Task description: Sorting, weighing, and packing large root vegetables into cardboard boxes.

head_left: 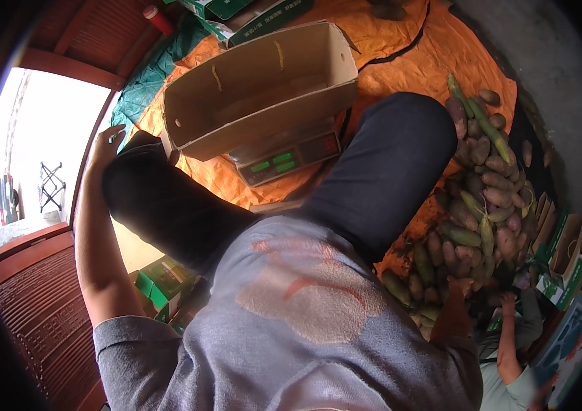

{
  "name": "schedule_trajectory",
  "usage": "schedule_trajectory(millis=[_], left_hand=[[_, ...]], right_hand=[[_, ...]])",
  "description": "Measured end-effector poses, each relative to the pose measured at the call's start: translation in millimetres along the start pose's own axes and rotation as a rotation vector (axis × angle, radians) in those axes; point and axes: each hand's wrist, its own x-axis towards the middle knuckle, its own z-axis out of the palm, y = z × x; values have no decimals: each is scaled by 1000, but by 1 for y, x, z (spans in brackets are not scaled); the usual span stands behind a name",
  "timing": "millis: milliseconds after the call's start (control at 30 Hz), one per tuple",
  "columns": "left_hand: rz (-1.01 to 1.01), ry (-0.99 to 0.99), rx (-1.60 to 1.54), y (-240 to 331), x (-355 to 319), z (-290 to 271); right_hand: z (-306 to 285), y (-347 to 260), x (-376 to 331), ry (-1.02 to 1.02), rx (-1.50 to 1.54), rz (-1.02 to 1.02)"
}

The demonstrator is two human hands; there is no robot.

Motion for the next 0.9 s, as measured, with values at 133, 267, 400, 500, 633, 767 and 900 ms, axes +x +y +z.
schedule_trajectory(millis=[133, 267, 400, 500, 633, 767, 900], left_hand=[[-34, 99, -122, 53, 27, -21], [136, 126, -132, 115, 60, -42], [194, 14, -174, 163, 80, -52], [261, -40, -258, 168, 94, -43], [237, -169, -268, 179, 112, -23], [250, -209, -190, 171, 116, -6], [236, -220, -168, 180, 114, -20]], right_hand=[[-14, -42, -40, -14, 195, -59], [-65, -93, -32, 195, 319, -445], [-185, -179, -45, 484, 566, -848], [-310, -275, -173, 419, 658, -1119], [-397, -368, -350, 296, 569, -1550], [-393, -454, -495, 86, 252, -1992], [-320, -547, -574, -40, -270, -2367]])
